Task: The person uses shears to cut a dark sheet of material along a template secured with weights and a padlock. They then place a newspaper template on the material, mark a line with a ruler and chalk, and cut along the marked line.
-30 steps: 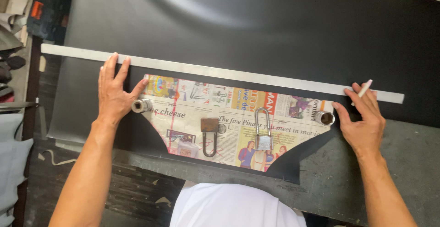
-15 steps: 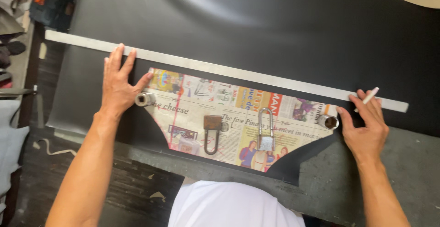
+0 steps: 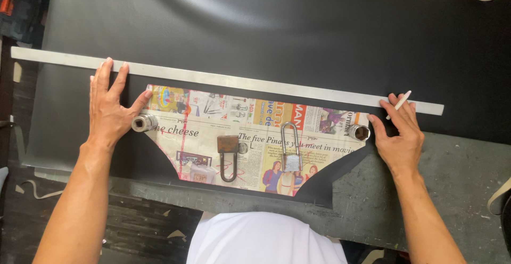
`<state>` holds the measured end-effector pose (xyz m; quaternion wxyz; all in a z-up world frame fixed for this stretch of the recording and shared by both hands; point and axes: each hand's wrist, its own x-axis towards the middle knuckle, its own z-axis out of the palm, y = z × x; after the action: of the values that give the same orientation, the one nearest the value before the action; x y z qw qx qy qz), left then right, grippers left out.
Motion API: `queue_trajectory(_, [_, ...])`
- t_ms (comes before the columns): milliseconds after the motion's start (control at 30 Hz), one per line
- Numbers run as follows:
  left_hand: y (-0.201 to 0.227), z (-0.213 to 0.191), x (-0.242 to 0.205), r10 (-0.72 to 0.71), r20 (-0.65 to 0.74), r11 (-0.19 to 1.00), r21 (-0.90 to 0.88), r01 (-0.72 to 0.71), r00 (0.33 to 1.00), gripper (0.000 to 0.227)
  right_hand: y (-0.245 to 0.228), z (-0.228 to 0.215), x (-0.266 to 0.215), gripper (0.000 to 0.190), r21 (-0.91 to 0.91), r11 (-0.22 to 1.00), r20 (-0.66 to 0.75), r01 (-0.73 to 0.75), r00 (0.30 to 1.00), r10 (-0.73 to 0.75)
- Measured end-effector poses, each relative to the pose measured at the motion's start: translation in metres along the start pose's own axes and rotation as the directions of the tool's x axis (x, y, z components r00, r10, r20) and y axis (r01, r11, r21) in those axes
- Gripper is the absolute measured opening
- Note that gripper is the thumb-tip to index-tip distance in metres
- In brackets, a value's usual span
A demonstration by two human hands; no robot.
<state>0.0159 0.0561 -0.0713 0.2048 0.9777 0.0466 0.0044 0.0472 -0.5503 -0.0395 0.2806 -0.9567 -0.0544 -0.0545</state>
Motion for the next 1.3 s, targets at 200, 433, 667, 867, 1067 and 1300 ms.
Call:
queue_trajectory(200, [-0.003, 0.002, 0.0, 0.022, 0.001, 0.999, 0.026, -0.022, 1.0, 0.079, 0.001, 0.001, 0.0, 0.037, 0.01, 1.0, -0.006, -0.003, 1.0, 0.003])
queue_trajectory(433, [-0.005, 0.004, 0.0, 0.021, -0.028, 0.999, 0.045, -0.02, 0.999, 0.076, 0.003, 0.001, -0.001, 0.038, 0.015, 1.0, -0.006, 0.001, 1.0, 0.0])
queue_trajectory(667, [0.007, -0.006, 0.005, 0.015, -0.053, 0.999, 0.05, -0.012, 0.998, 0.072, 0.005, 0.004, -0.005, 0.033, 0.02, 0.999, -0.02, 0.04, 0.999, -0.04])
queue_trajectory(867, [0.014, -0.018, 0.013, -0.05, -0.028, 0.997, 0.055, 0.052, 0.998, 0.069, 0.01, 0.003, -0.006, 0.032, -0.014, 0.999, 0.014, 0.036, 0.999, -0.036])
queue_trajectory(1067, [0.014, -0.009, 0.019, -0.056, -0.136, 0.997, 0.048, 0.063, 0.989, 0.046, 0.009, 0.002, -0.005, 0.032, -0.015, 1.0, 0.028, 0.014, 1.0, -0.014])
queue_trajectory(1300, [0.017, 0.005, 0.042, -0.101, -0.199, 0.984, 0.127, 0.128, 0.975, 0.048, 0.01, -0.003, -0.003, 0.029, 0.098, 0.993, 0.044, -0.066, 0.997, 0.062])
